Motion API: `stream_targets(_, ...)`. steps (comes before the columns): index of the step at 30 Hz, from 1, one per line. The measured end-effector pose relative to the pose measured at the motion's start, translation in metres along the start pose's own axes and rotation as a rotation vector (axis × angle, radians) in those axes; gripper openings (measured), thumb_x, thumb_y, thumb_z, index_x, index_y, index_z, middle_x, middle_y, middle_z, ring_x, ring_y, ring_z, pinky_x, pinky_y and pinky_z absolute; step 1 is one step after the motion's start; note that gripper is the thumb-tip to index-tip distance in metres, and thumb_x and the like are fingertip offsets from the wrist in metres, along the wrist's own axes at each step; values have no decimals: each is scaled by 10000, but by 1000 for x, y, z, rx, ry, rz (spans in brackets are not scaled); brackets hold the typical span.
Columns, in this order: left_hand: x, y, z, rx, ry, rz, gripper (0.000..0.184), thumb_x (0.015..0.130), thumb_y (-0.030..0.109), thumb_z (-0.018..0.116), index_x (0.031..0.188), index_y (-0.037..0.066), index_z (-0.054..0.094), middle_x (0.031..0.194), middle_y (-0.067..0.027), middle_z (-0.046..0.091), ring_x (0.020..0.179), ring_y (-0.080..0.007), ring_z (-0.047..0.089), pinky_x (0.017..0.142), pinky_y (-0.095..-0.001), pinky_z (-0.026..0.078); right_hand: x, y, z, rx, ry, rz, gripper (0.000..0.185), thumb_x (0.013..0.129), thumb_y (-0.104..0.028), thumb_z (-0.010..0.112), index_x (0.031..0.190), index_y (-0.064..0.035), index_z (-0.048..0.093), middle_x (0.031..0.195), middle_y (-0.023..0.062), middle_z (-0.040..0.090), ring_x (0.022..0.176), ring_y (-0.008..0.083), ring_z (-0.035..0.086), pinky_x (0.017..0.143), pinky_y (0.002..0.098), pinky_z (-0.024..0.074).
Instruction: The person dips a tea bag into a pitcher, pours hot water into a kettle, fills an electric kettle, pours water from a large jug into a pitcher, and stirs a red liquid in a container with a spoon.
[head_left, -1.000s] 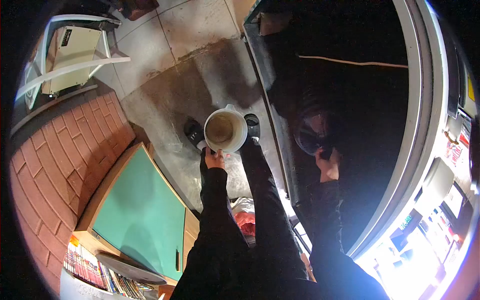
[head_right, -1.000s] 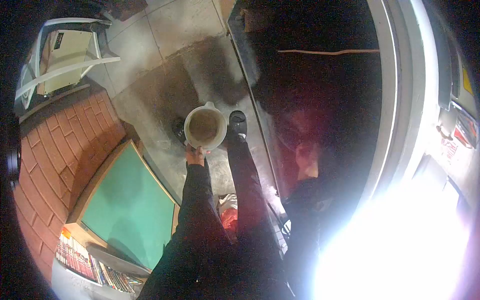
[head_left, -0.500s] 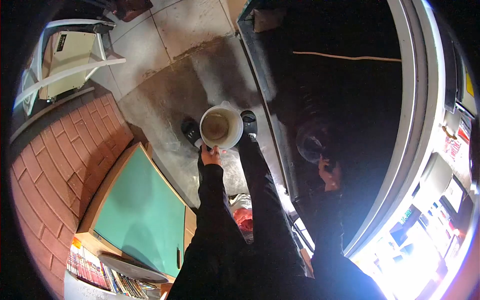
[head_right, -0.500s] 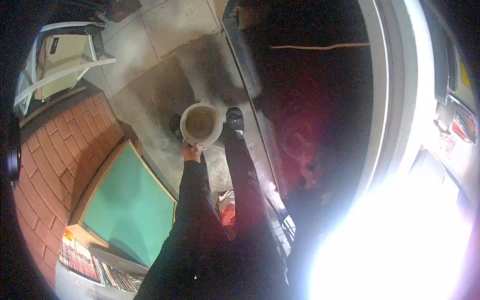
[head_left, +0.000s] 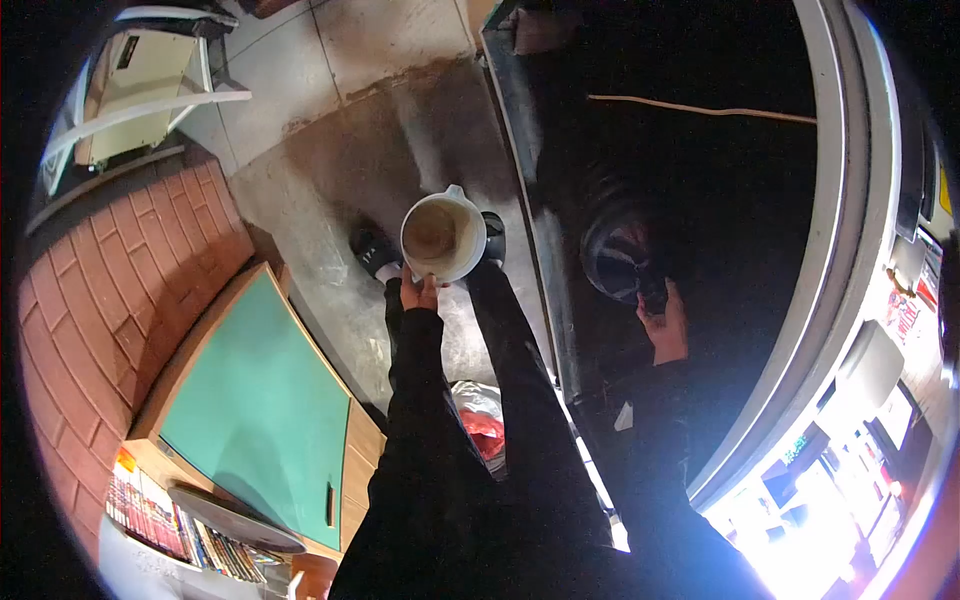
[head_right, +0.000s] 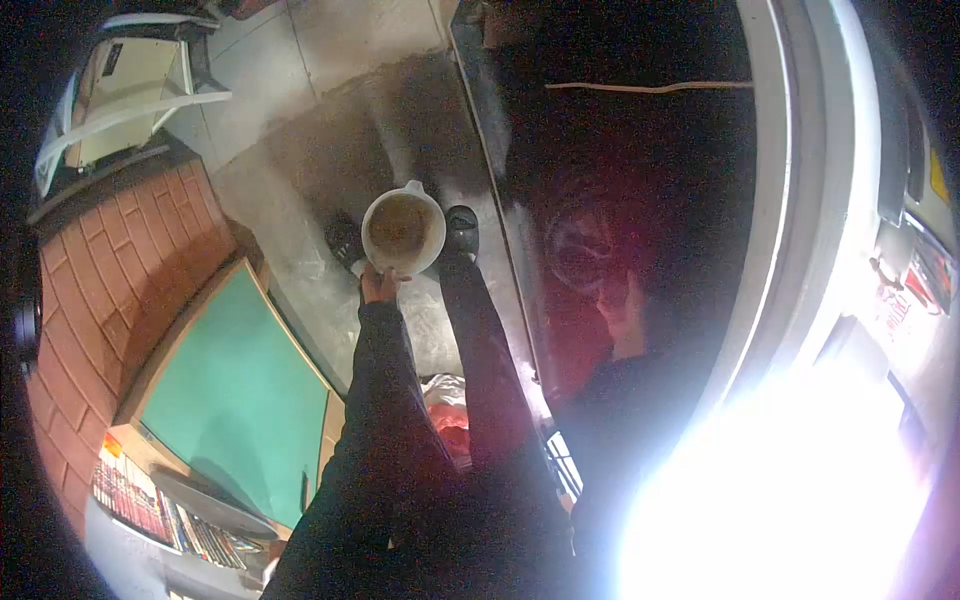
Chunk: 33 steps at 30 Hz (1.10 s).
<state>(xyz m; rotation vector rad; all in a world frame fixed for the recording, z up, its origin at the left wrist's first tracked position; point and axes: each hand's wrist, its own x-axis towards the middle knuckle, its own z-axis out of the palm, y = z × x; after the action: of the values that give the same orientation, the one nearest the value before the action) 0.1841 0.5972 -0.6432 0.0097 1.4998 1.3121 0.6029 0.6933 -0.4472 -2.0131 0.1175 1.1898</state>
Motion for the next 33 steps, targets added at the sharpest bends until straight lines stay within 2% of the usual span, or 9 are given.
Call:
stream_targets(8, 8, -33, -9, 274, -12, 53, 674, 862, 59, 557, 1475, 4, 284, 1060, -186, 669, 840, -235, 700, 721, -346, 558, -31, -47, 69, -305, -186, -18, 651, 862, -318, 715, 1373, -69, 399, 1033, 152, 569, 677, 237, 636, 480, 288, 529)
stream_targets(11, 1, 7, 9, 526, 41, 12, 694, 856, 78, 575, 1487, 47, 287, 1035, -205, 691, 899, -270, 701, 768, -380, 540, -63, -55, 111, -481, -127, -110, 548, 867, -301, 698, 1269, -19, 455, 1017, 152, 557, 662, 207, 632, 429, 261, 497)
stream_targets(13, 15, -18, -9, 667, 24, -42, 687, 873, 108, 572, 1497, 93, 285, 1025, -245, 688, 947, -336, 691, 819, -408, 517, -69, -49, 120, -557, -50, -447, 410, 887, -297, 665, 1145, -23, 502, 928, 129, 574, 599, 171, 607, 403, 264, 465)
stream_targets(14, 32, -57, -28, 565, 22, 23, 679, 896, 124, 552, 1510, 132, 262, 1044, -267, 675, 998, -375, 669, 853, -417, 497, -68, -51, 125, -558, -56, -445, 410, 887, -297, 665, 1145, -23, 502, 928, 129, 574, 599, 171, 607, 403, 264, 465)
stream_targets(22, 104, -47, -64, 844, -80, 144, 684, 925, 168, 520, 1522, 93, 196, 1061, -273, 662, 979, -337, 674, 847, -418, 493, -68, -44, 150, -967, 104, -532, 316, 913, -339, 632, 930, -60, 485, 680, 62, 527, 483, 119, 509, 338, 238, 330)
stream_targets(24, 114, -27, -61, 774, 37, -87, 662, 932, 181, 518, 1506, 62, 211, 1039, -274, 659, 975, -378, 661, 852, -432, 489, -61, -37, 149, -951, 124, -612, 307, 913, -336, 634, 917, -73, 477, 658, 50, 504, 474, 110, 498, 335, 239, 318)
stream_targets(29, 150, -64, -93, 767, 98, -86, 619, 941, 222, 513, 1473, 50, 247, 1085, -283, 638, 1031, -454, 611, 879, -475, 475, -79, -24, 162, -861, 147, -610, 282, 919, -319, 628, 886, -92, 464, 606, 17, 447, 438, 87, 465, 333, 236, 308)
stream_targets(31, 143, -47, -98, 954, 156, 119, 604, 955, 267, 503, 1464, 56, 257, 1186, -296, 592, 1086, -448, 591, 914, -473, 463, -76, -16, 158, -713, 23, -613, 285, 920, -319, 622, 885, -85, 462, 584, 9, 436, 411, 87, 443, 329, 240, 313)
stream_targets(33, 139, -35, -102, 926, 112, 20, 611, 952, 286, 514, 1453, 36, 270, 1254, -305, 543, 1147, -444, 553, 941, -467, 449, -90, -9, 168, -764, 24, -653, 285, 921, -315, 616, 891, -78, 460, 566, 4, 428, 393, 87, 429, 325, 244, 315)
